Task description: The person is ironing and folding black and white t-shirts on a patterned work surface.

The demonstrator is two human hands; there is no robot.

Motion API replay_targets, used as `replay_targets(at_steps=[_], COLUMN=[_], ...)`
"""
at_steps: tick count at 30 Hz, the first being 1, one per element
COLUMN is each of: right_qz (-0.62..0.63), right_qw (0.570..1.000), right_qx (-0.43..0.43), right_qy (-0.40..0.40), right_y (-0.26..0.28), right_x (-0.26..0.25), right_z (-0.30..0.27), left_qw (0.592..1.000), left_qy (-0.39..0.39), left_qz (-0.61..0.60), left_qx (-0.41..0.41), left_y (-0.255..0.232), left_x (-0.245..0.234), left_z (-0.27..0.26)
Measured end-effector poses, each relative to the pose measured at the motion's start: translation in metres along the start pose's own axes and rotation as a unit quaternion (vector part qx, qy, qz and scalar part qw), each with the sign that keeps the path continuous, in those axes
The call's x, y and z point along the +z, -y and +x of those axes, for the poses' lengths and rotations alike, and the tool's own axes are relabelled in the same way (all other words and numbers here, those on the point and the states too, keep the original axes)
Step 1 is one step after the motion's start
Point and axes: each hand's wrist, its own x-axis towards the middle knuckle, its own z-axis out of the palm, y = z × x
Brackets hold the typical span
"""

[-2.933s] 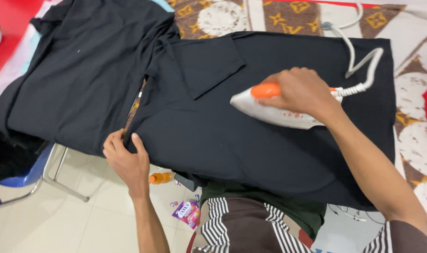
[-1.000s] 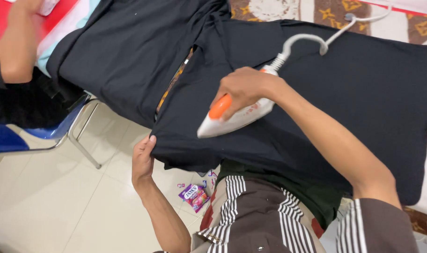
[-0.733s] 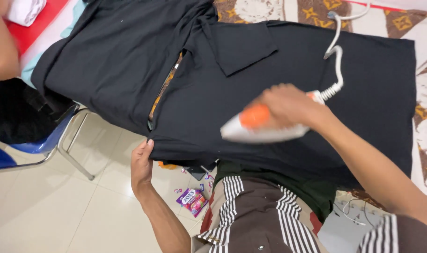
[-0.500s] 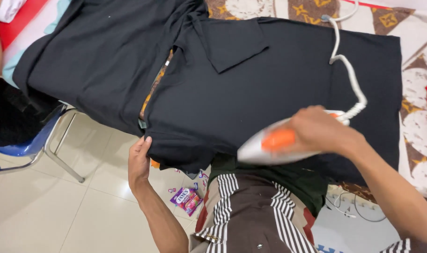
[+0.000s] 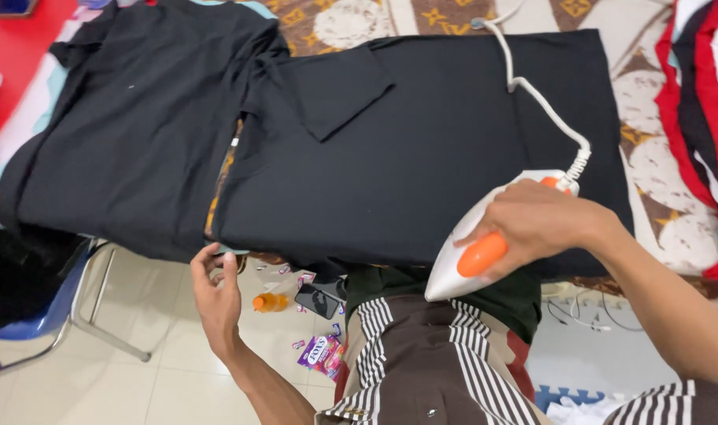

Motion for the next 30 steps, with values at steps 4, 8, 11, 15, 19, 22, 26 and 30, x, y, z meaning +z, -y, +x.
replay_targets(at_steps=[4, 8, 11, 15, 19, 22, 26, 30], right_qz=[0.016, 0.030, 0.096, 0.092, 0.003, 0.012, 0.042, -0.005], right_qw=[0.999, 0.956, 0.930, 0.971, 0.999, 0.994, 0.981, 0.946], right_qx=[0.029, 0.248, 0.284, 0.166, 0.037, 0.082, 0.128, 0.140], right_qy=[-0.003, -0.151, -0.215, -0.143, 0.017, 0.072, -0.140, -0.291], right_y=[-0.045, -0.119, -0.146, -0.135, -0.097, -0.075, -0.090, -0.123], right_x=[0.014, 0.012, 0.005, -0.006, 0.009, 0.015, 0.027, 0.016], right_z=[-0.002, 0.024, 0.028, 0.006, -0.021, -0.034, -0.012, 0.043], left_qw=[0.999, 0.983, 0.962, 0.943, 0.936, 0.929, 0.872, 0.805], left_qy=[0.011, 0.007, 0.029, 0.044, 0.076, 0.143, 0.172, 0.199], left_qz=[0.039, 0.084, 0.139, 0.254, 0.262, 0.254, 0.281, 0.274], left_qx=[0.015, 0.165, 0.232, 0.213, 0.221, 0.227, 0.362, 0.487], left_y=[-0.037, -0.052, -0.055, -0.067, -0.063, -0.091, -0.132, -0.157], left_x=[0.019, 0.036, 0.053, 0.070, 0.069, 0.074, 0.102, 0.152], left_z=[0.001, 0.004, 0.002, -0.003, 0.029, 0.050, 0.079, 0.131])
